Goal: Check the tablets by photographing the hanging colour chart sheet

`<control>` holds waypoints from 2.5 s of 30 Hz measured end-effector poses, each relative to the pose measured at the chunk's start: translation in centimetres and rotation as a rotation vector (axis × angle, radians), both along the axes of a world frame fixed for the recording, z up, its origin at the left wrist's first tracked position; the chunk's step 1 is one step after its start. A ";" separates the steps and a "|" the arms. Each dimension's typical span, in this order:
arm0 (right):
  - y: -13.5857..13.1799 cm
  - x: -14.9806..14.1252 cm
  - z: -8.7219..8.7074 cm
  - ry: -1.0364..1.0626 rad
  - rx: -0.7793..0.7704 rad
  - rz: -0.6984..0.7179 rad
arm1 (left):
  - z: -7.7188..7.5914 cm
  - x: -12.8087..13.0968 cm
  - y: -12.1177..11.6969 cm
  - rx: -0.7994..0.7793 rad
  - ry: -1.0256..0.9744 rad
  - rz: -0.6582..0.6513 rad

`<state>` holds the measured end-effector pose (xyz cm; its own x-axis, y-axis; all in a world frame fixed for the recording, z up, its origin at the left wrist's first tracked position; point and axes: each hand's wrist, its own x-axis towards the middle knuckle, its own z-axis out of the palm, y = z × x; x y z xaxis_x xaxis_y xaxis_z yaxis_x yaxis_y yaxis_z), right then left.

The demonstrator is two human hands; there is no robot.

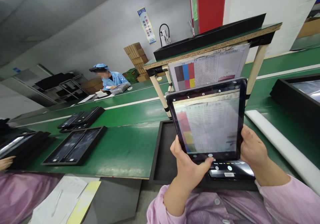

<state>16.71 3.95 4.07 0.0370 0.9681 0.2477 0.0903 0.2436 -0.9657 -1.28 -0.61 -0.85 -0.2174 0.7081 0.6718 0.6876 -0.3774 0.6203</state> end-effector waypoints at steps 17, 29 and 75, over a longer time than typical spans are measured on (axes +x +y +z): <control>0.5 -0.3 0.0 0.160 -0.071 0.115 | -0.6 0.2 0.2 0.011 0.016 -0.001; 0.6 -0.2 -0.2 0.290 -0.134 0.161 | -0.5 0.2 0.2 0.038 0.033 0.005; -3.4 6.6 -7.3 -1.216 -0.365 -0.109 | 1.0 -12.7 0.1 -0.755 -1.120 0.036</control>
